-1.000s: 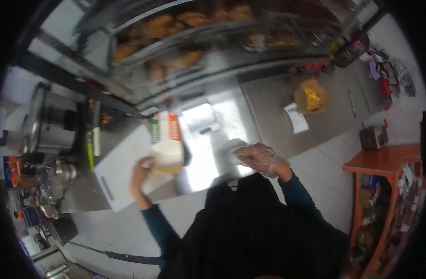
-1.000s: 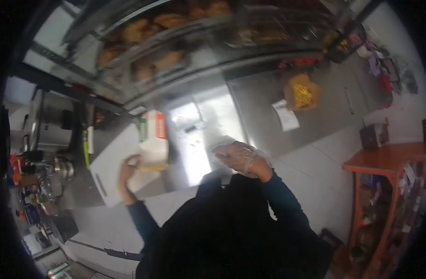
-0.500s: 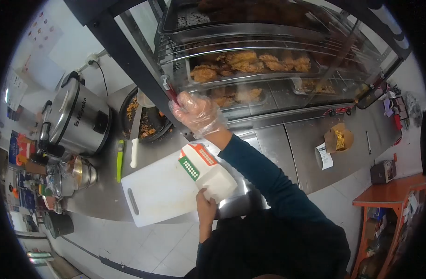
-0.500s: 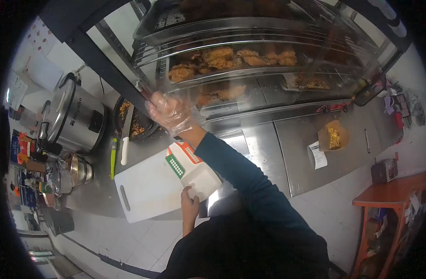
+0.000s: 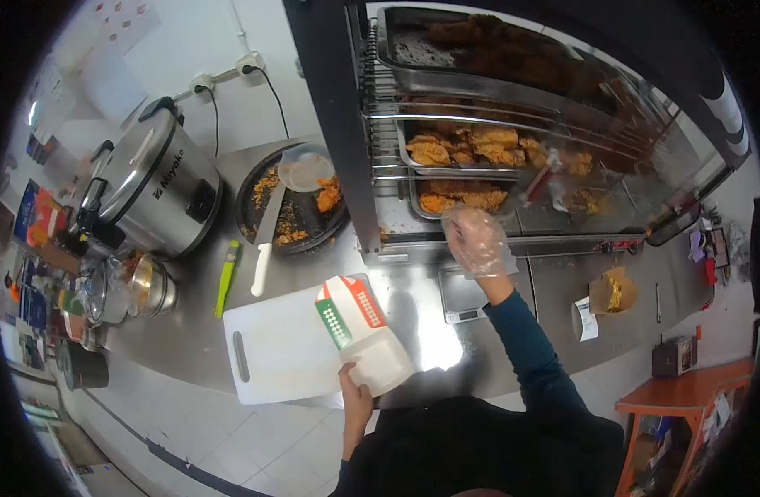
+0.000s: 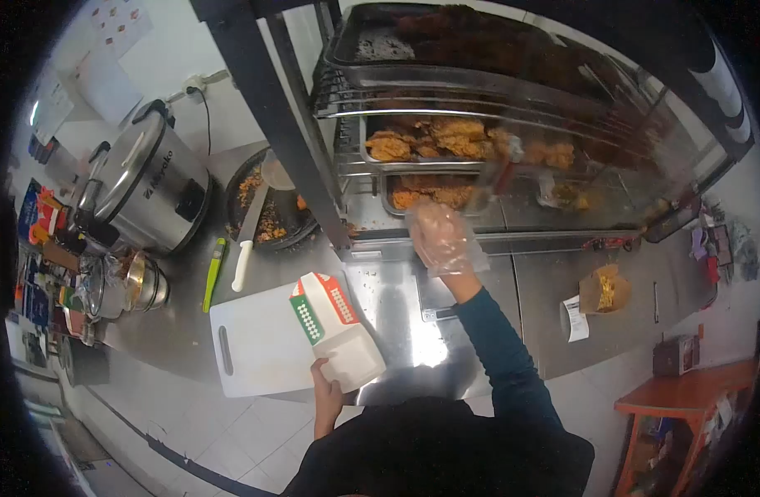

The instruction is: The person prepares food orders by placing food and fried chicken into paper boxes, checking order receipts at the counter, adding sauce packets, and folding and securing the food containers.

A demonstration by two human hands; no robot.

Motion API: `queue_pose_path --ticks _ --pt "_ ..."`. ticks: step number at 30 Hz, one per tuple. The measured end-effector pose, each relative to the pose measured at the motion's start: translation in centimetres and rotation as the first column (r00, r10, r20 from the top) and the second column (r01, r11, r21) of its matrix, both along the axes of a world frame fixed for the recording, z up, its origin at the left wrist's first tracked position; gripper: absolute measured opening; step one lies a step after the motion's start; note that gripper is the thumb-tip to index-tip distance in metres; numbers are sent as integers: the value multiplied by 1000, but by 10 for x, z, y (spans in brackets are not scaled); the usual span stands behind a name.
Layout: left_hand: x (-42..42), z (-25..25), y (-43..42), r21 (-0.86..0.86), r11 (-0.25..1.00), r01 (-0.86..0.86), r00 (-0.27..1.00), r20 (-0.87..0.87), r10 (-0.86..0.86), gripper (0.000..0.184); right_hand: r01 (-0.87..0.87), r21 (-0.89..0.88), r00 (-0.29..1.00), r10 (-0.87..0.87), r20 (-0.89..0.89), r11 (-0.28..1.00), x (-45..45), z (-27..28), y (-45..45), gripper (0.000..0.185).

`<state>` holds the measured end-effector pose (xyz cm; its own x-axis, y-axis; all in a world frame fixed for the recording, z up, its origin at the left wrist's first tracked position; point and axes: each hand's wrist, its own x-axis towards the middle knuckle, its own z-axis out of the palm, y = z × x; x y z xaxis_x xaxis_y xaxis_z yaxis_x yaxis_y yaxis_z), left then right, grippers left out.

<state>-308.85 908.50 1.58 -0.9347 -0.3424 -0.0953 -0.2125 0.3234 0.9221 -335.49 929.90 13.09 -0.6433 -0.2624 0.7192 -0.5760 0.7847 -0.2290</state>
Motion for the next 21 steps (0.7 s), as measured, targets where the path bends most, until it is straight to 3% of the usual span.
queue_pose_path --ticks 3,4,7,10,13,14,16,18,21 --pt "3 0 -19 -15 999 -51 998 -29 51 51 317 198 944 -328 25 927 -17 13 -23 22" --pt "2 1 -23 -51 997 -59 997 -54 56 51 245 377 831 -394 393 893 -31 24 -22 36" --pt "2 8 -33 -99 988 -117 992 -58 112 51 301 472 656 -539 528 828 -85 -5 -21 43" --pt "4 14 -44 -118 984 -130 990 -73 122 51 227 372 923 -321 214 900 -101 -34 -4 48" --pt "10 10 -49 -88 981 -174 983 -71 168 50 120 498 720 -421 552 859 -59 34 -6 48" --pt "12 9 -50 -107 978 -180 982 -71 173 50 64 469 736 -359 574 881 -64 13 2 46" --pt "13 8 -53 -139 971 -192 980 -68 184 50 70 415 960 -174 218 907 -44 -11 14 46" --pt "13 4 -55 -165 955 -246 966 -125 227 50 12 370 997 19 -79 929 -21 -27 29 52" --pt "19 9 -53 -175 929 -327 941 -152 303 50 -161 186 983 175 -60 969 12 -39 39 54"
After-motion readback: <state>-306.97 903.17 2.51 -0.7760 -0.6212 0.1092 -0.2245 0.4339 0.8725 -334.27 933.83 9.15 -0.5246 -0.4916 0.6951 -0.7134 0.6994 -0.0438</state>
